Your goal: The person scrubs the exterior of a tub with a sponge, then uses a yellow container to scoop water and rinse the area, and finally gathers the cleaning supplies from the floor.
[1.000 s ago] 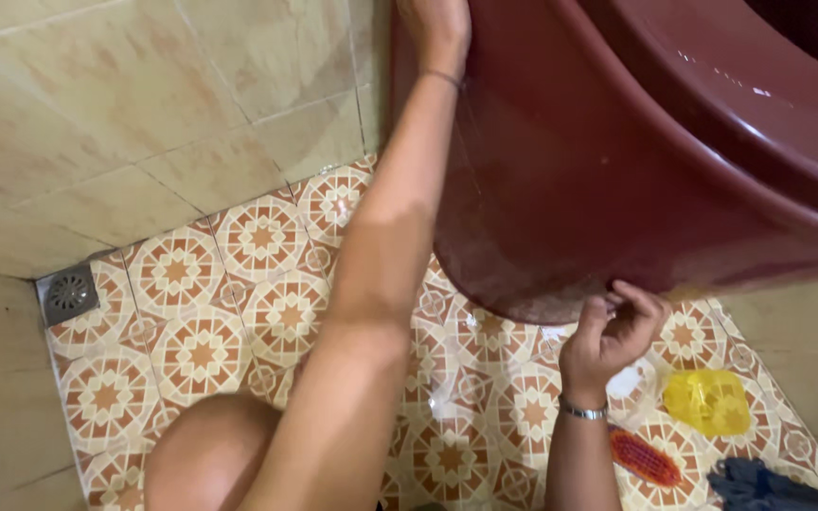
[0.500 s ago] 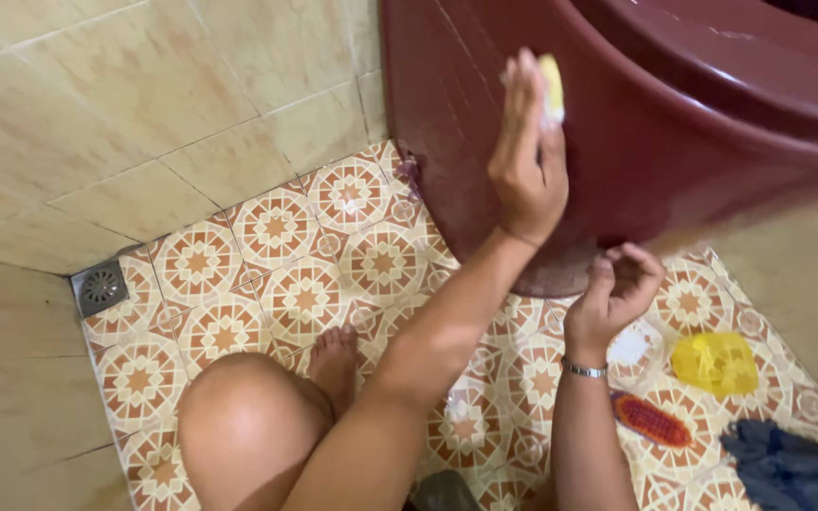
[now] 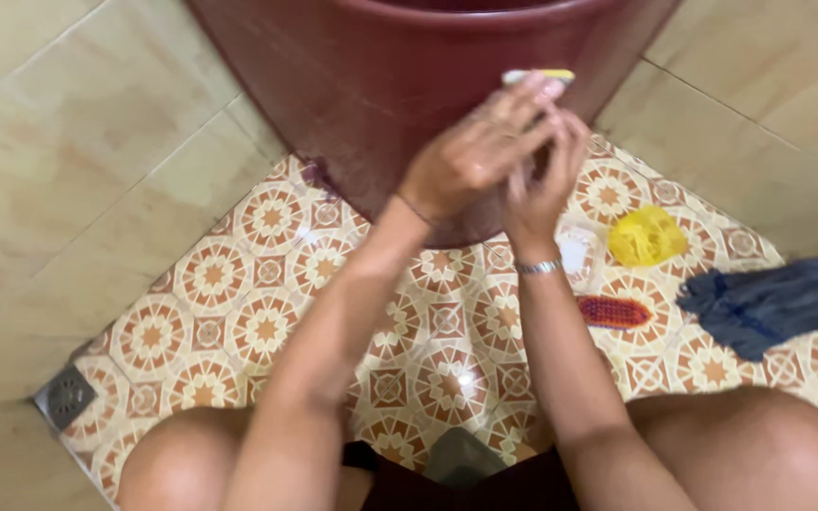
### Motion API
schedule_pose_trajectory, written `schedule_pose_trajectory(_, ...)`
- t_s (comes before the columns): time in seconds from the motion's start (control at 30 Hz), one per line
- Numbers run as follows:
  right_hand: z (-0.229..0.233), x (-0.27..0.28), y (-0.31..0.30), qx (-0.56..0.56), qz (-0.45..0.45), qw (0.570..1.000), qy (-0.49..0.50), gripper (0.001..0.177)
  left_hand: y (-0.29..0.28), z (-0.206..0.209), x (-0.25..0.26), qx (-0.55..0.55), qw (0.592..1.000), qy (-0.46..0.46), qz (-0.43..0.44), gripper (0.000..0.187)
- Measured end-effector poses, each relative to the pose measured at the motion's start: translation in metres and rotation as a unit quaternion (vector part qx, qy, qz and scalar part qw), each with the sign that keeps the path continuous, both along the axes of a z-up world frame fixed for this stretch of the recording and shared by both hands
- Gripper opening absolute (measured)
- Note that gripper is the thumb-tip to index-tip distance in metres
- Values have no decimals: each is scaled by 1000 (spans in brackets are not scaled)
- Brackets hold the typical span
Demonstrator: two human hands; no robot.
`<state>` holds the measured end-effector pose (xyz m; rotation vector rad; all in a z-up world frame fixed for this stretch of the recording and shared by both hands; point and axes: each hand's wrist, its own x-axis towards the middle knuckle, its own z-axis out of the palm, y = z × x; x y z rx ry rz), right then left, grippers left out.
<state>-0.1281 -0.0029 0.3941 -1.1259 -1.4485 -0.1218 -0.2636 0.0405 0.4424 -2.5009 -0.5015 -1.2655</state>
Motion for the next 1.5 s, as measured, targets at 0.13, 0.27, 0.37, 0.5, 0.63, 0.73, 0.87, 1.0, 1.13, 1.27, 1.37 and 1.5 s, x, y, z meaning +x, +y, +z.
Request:
schedule_pose_trajectory(0.13, 19, 6, 18, 7, -8, 998, 68, 41, 0, 50, -48, 71, 996, 52, -12, 25)
schedule_pose_trajectory(0.27, 50, 19, 35, 102, -44, 992, 62, 37, 3, 93, -85, 144, 988, 13, 51, 17)
schedule_pose_trajectory(0.37, 66, 4, 32, 119, -18, 990, 70, 42, -1, 102, -95, 129, 971, -148, 138, 17)
schedule_pose_trajectory(0.5, 46, -40, 15, 97, -34, 985, -141, 38, -18, 72, -86, 52, 910, -373, 175, 15)
schedule_pose_trajectory(0.63, -10, -48, 7, 3, 36, 988, -152, 26, -34, 13, -81, -36, 867, -462, 184, 14)
schedule_pose_trajectory(0.73, -39, -18, 12, 4, -78, 997, -19, 24, -40, -28, -75, -135, 825, -509, 205, 17)
schedule_pose_trajectory(0.87, -11, 24, 52, -53, -106, 972, 203, 18, -34, -64, -66, -227, 770, -575, 155, 20)
schedule_pose_trajectory(1.0, 45, 1, 61, 117, -78, 977, 160, 22, -21, -91, -59, -287, 685, -647, 172, 22)
schedule_pose_trajectory(1.13, 34, -57, 24, 121, -67, 986, -91, 24, -7, -122, -52, -371, 541, -739, 153, 22)
schedule_pose_trajectory(1.27, -45, -71, -3, -43, -71, 984, -156, 34, -7, -153, -53, -397, 470, -776, 137, 21)
schedule_pose_trajectory(1.37, -113, -56, -14, -174, -85, 981, -35, 32, -10, -176, -51, -399, 502, -732, 232, 15)
schedule_pose_trajectory(1.5, -151, -35, -13, -230, -113, 956, 141, 25, -12, -207, -47, -422, 496, -720, 239, 17)
